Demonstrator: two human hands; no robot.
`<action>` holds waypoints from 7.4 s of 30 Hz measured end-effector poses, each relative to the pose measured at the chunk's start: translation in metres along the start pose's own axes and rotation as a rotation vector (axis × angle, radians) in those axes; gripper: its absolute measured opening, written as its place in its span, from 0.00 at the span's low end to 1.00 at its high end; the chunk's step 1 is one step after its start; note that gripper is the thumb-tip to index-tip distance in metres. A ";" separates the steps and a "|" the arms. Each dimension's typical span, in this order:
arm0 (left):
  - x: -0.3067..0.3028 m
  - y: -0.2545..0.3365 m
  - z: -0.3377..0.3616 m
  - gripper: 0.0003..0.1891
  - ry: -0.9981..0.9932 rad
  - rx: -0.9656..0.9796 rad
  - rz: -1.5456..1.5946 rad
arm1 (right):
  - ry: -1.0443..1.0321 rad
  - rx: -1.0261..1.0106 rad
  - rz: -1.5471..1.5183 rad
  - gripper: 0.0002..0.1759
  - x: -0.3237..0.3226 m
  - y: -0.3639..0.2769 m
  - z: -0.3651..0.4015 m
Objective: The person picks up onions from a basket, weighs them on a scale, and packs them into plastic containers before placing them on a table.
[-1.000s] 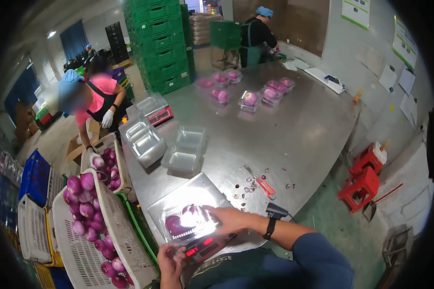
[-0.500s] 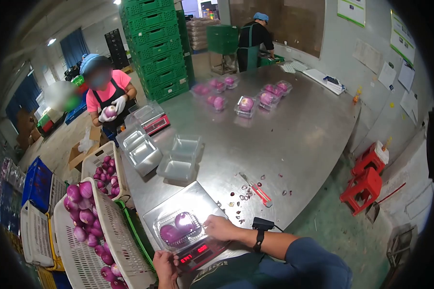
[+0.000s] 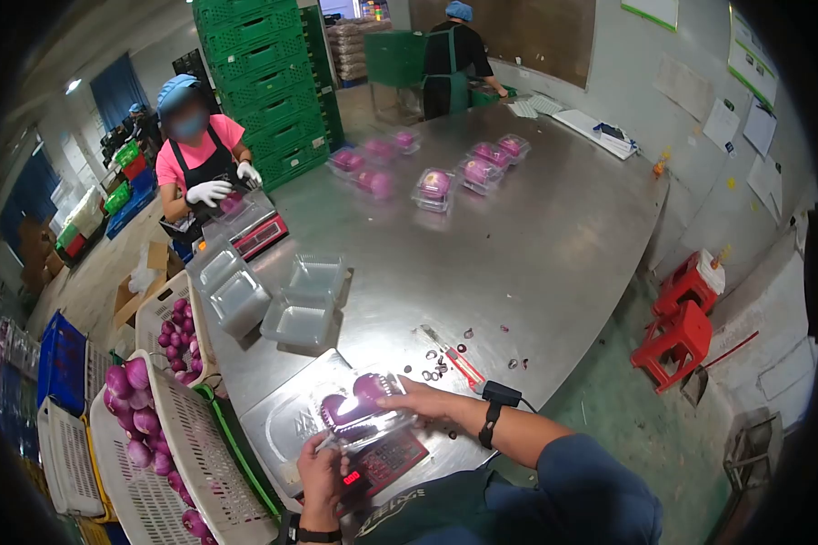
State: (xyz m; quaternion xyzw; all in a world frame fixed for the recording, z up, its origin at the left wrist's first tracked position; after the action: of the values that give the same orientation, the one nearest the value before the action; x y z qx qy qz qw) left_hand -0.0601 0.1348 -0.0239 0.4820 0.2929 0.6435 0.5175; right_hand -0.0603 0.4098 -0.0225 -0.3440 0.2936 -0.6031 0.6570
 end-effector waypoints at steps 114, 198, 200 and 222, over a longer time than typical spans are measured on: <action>0.265 0.063 0.150 0.13 -1.087 0.182 -0.095 | -0.739 -0.697 0.589 0.24 0.214 -0.050 0.053; -0.473 0.324 -0.109 0.39 0.333 0.752 0.264 | 0.562 -0.537 1.072 0.14 0.112 -0.144 -0.272; -0.465 0.315 -0.088 0.37 0.182 0.707 0.491 | 0.550 -0.428 0.924 0.17 0.113 -0.154 -0.264; -0.112 0.112 0.073 0.47 -0.074 0.204 0.487 | -0.138 -0.882 0.483 0.61 0.252 -0.119 0.078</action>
State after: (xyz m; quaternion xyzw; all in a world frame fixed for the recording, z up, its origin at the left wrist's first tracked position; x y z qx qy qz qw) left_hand -0.0359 -0.0128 0.0648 0.6114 0.2124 0.6980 0.3063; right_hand -0.0431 0.1630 0.1264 -0.5502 0.5476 -0.2283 0.5877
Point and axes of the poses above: each hand's wrist, its own z-axis away from the middle knuckle, its own x-axis out of the palm, y = z × x, the point moved 4 cm from there along -z, towards the middle knuckle, and after that the axes turned 8 degrees about x, right-handed, at the moved point
